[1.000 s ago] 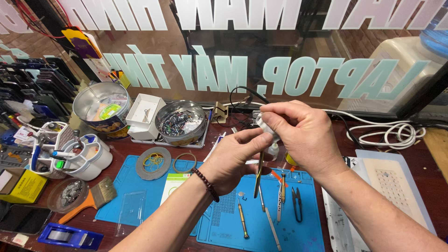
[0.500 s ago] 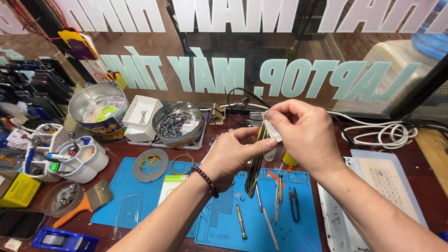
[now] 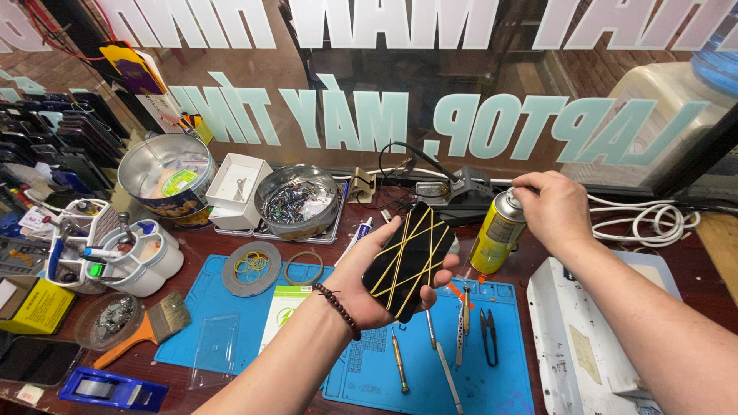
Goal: The person holds a smartphone with rubber bands and repeatedly wipes its back surface with a small white cloth. They turn the phone over to inspect the internal components, then continue wiping the back. The phone remains bound by rubber bands throughout.
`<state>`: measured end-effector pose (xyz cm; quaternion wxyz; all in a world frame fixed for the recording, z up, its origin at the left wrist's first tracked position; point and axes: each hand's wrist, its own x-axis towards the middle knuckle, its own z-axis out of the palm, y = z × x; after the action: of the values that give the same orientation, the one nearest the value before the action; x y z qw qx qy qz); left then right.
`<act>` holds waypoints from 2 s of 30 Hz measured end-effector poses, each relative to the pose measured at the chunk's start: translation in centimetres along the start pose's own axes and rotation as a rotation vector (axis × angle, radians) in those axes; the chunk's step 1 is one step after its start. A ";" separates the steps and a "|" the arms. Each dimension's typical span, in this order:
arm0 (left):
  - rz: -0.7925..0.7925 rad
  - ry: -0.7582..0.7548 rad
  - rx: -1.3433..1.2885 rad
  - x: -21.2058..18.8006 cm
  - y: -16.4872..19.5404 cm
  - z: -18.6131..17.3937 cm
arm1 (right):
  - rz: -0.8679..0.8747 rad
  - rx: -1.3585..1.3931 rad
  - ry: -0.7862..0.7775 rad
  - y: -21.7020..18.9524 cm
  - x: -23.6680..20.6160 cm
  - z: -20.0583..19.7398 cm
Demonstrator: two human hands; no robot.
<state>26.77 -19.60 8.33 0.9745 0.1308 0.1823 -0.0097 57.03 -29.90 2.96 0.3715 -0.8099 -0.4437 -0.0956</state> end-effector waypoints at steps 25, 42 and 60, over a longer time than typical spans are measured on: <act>-0.126 -0.275 -0.093 0.3 -0.1 -1.6 | -0.270 -0.101 0.075 -1.6 -2.2 -0.1; -0.048 0.040 -0.008 1.4 -0.6 -2.6 | 0.044 0.504 -0.111 -12.9 -5.0 -3.0; -0.013 -0.079 0.057 2.0 -1.0 -2.6 | -0.334 0.288 -0.089 -19.3 -7.6 -5.2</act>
<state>27.63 -19.88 5.01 0.9767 0.1568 0.1440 -0.0264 38.28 -32.03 12.95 0.4424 -0.6672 -0.5967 -0.0557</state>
